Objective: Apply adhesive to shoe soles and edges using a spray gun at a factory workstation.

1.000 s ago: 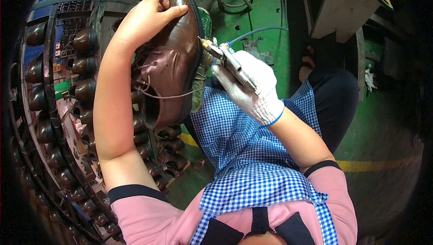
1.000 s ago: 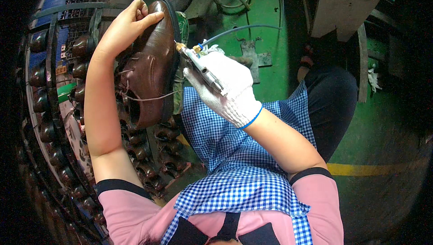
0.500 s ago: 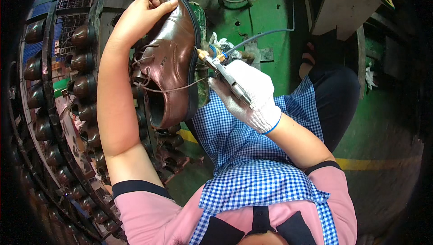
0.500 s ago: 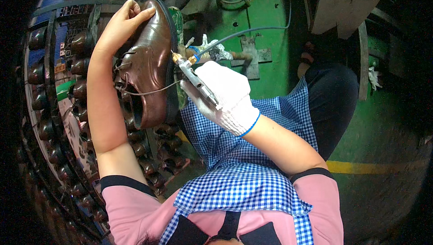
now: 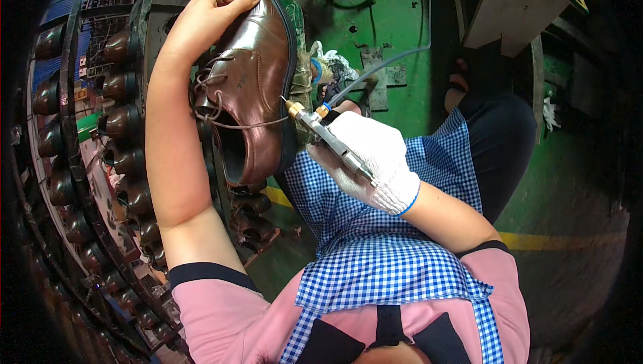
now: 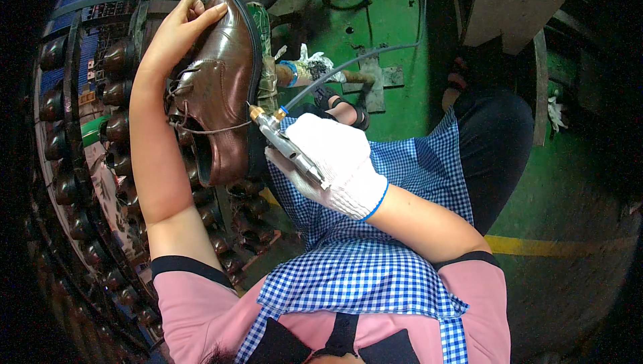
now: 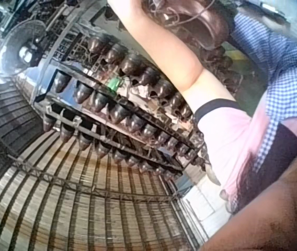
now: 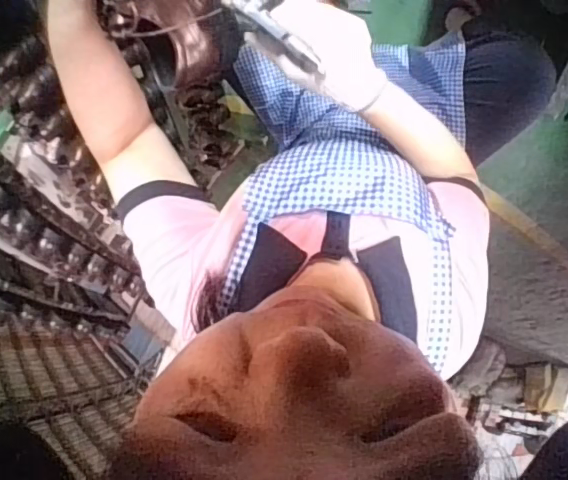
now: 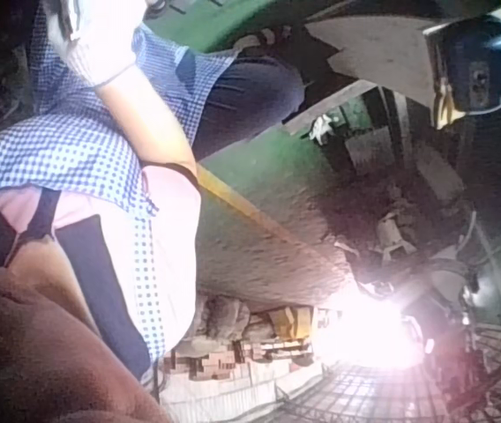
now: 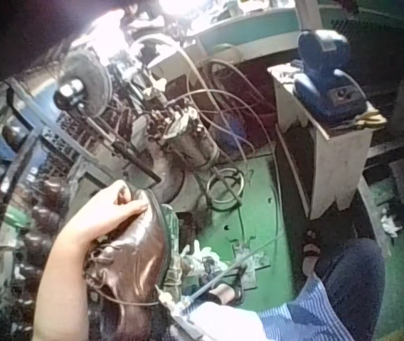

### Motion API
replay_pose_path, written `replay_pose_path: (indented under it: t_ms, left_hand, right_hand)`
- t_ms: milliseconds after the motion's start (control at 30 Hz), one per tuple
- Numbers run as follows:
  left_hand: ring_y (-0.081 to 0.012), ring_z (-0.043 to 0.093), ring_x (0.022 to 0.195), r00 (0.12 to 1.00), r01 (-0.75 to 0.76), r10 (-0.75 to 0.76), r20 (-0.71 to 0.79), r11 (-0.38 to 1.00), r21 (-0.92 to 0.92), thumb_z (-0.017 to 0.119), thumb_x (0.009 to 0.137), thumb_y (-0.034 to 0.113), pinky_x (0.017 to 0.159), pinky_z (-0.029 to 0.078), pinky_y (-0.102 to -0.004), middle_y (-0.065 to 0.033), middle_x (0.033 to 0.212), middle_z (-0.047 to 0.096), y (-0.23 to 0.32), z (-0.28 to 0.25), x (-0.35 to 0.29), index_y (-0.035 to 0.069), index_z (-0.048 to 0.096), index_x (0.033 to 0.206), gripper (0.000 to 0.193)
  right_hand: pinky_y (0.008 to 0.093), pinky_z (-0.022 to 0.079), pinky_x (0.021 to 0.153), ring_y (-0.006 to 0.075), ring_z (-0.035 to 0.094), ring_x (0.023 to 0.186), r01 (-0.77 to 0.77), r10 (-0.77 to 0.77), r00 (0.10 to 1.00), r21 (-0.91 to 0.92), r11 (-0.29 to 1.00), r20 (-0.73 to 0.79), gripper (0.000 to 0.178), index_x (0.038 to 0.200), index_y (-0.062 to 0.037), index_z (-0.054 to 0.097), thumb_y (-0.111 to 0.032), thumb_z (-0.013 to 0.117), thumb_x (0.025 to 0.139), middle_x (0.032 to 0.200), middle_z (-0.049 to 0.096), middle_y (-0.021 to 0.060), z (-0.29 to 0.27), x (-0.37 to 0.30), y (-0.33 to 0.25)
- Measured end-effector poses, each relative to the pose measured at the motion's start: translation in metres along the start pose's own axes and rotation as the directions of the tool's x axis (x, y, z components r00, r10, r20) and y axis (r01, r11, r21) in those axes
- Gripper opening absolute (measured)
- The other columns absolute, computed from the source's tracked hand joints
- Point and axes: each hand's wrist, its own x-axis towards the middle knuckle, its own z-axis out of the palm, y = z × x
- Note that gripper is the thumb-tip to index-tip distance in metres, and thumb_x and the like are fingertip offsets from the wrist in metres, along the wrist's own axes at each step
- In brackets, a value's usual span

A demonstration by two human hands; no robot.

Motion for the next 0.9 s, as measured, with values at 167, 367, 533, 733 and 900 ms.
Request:
replay_pose_path:
  t_ms: [167, 367, 533, 733, 900]
  left_hand:
    - [-0.0113, 0.047, 0.063, 1.0, -0.006, 0.006, -0.002, 1.0, 0.002, 0.074, 0.082, 0.056, 0.058, 0.043, -0.0291, -0.0038, 0.069, 0.054, 0.0, 0.001, -0.001, 0.005, 0.052, 0.08, 0.056]
    - [-0.011, 0.048, 0.063, 1.0, 0.008, -0.008, 0.008, 1.0, 0.011, 0.074, 0.082, 0.056, 0.058, 0.044, -0.0285, -0.0036, 0.069, 0.054, 0.003, 0.001, 0.0, 0.005, 0.052, 0.08, 0.056]
    - [-0.011, 0.051, 0.066, 0.999, 0.029, -0.029, -0.016, 0.999, 0.022, 0.074, 0.081, 0.056, 0.059, 0.045, -0.029, -0.0043, 0.073, 0.057, 0.0, -0.005, -0.009, 0.003, 0.055, 0.084, 0.056]
    - [-0.0158, 0.059, 0.101, 0.969, -0.074, -0.061, -0.238, 0.849, -0.523, 0.064, 0.098, 0.029, 0.092, 0.045, -0.0274, -0.0066, 0.108, 0.06, 0.024, -0.006, -0.083, 0.004, 0.058, 0.119, 0.033]
    - [-0.0159, 0.055, 0.103, 0.804, -0.197, -0.05, -0.592, 0.918, -0.345, 0.071, 0.092, 0.006, 0.095, 0.045, -0.0306, -0.0066, 0.114, 0.056, 0.014, 0.031, -0.191, 0.003, 0.053, 0.121, 0.035]
  right_hand:
    - [0.0321, 0.052, 0.053, 0.0232, 0.064, 0.059, 0.082, -0.081, 0.996, 0.048, 0.995, -0.019, 0.019, 0.091, -0.0089, 0.07, -0.016, 0.081, 0.078, 0.074, 0.064, 0.0064, 0.0, -0.011, -0.001]
    - [0.0319, 0.052, 0.054, 0.0241, 0.064, 0.06, 0.018, -0.025, 0.997, 0.082, 0.996, 0.079, 0.018, 0.092, -0.0107, 0.07, -0.016, 0.08, 0.078, 0.074, 0.063, 0.006, -0.007, -0.019, -0.005]
    - [0.0317, 0.052, 0.056, 0.0252, 0.065, 0.062, -0.006, -0.004, 0.997, 0.142, 0.99, 0.071, 0.017, 0.093, -0.0079, 0.069, -0.015, 0.079, 0.08, 0.077, 0.063, 0.0082, -0.021, -0.011, -0.004]
    - [0.0343, 0.052, 0.063, 0.0261, 0.065, 0.071, -0.165, 0.164, 0.986, 0.038, 0.986, 0.025, 0.027, 0.106, -0.0069, 0.068, -0.029, 0.07, 0.091, 0.084, 0.062, 0.0105, -0.029, 0.001, 0.04]
    - [0.0356, 0.054, 0.062, 0.0277, 0.066, 0.07, -0.131, 0.14, 0.987, -0.116, 0.985, 0.075, 0.033, 0.114, -0.0102, 0.066, -0.036, 0.065, 0.093, 0.09, 0.062, 0.0106, -0.007, 0.001, 0.061]
